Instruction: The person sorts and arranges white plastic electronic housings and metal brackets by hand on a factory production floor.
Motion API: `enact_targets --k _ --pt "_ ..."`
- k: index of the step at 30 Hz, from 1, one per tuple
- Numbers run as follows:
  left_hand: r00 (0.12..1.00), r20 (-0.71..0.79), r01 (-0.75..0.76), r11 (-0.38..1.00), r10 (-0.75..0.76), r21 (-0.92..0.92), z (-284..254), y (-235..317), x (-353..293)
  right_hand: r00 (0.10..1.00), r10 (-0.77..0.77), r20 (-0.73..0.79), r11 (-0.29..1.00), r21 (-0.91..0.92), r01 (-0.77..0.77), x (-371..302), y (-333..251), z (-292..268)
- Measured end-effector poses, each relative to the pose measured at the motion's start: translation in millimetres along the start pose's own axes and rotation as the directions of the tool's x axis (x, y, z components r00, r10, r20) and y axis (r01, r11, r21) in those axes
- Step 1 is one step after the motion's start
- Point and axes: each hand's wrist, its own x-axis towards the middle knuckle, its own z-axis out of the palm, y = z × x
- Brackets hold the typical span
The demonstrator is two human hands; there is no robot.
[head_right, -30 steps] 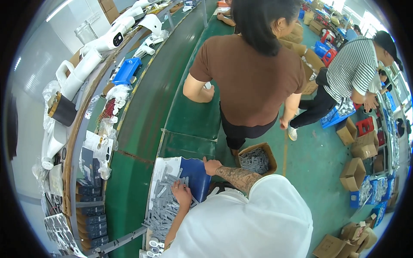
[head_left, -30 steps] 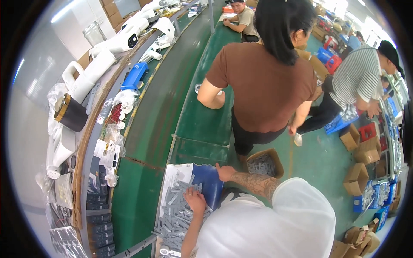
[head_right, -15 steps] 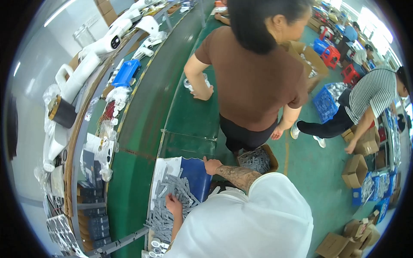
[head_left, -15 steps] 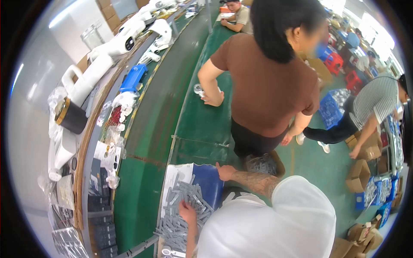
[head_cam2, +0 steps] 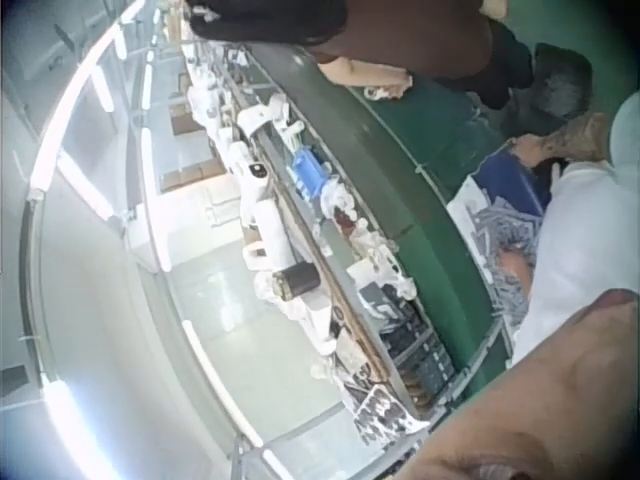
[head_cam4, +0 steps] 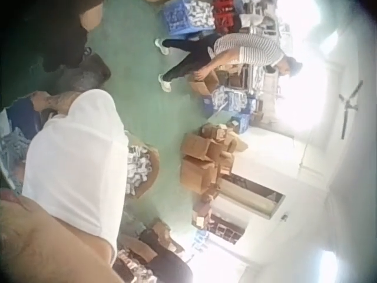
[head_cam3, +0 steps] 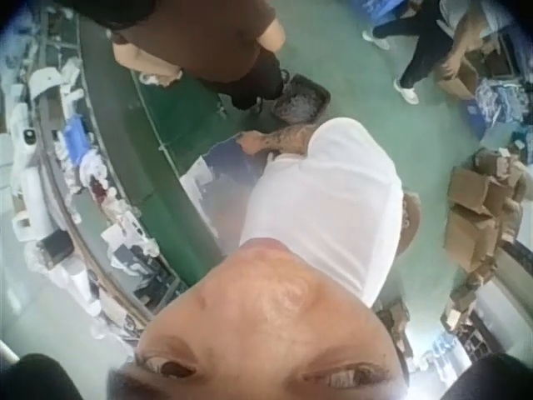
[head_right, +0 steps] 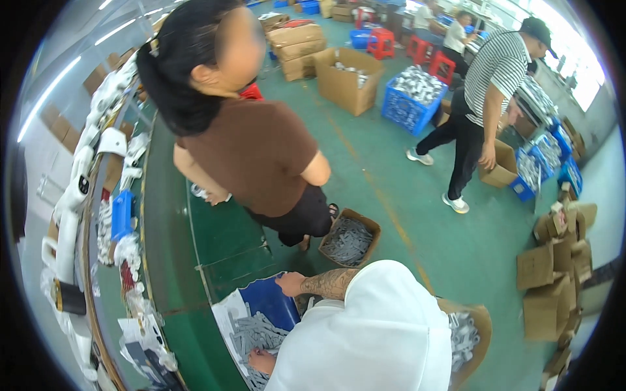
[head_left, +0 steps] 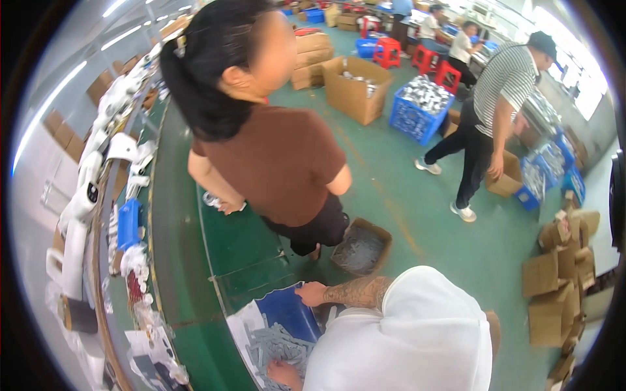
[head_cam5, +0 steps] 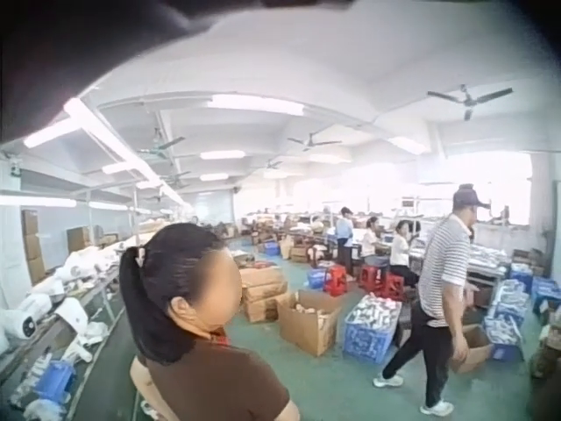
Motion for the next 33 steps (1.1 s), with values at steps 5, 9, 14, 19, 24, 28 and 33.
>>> enact_targets --k 5,9,14,19,24,28,33 --pt "0.996 -0.062 -0.053 0.975 0.068 0.216 15.9 2.9 11.8 0.993 0.119 0.005 0.993 0.021 -0.119 -42.2 26.5 5.2" --pt "0.959 -0.06 -0.251 0.926 0.278 0.283 42.2 6.8 24.5 0.978 0.204 -0.052 0.977 0.066 -0.201 -61.5 52.6 9.6" --pt "0.965 -0.027 -0.241 0.918 0.263 0.315 40.5 17.3 17.8 0.915 0.392 0.094 0.915 0.065 -0.399 -56.6 73.5 17.8" --pt "0.978 0.045 -0.208 0.93 0.204 0.303 30.7 18.0 17.6 0.884 0.422 0.201 0.894 0.068 -0.442 -66.3 102.1 32.0" --pt "0.972 0.001 -0.232 0.952 0.237 0.198 41.1 -0.1 21.7 0.847 0.329 0.417 0.925 0.039 -0.379 -72.9 95.6 18.4" --pt "0.968 -0.039 -0.239 0.957 0.249 0.167 22.8 14.2 11.2 0.829 0.351 0.436 0.925 -0.025 -0.378 -69.2 98.7 23.9" --pt "0.959 -0.028 -0.275 0.949 0.283 0.154 24.7 6.8 16.1 0.818 0.348 0.459 0.909 0.049 -0.414 -71.9 112.3 36.1"
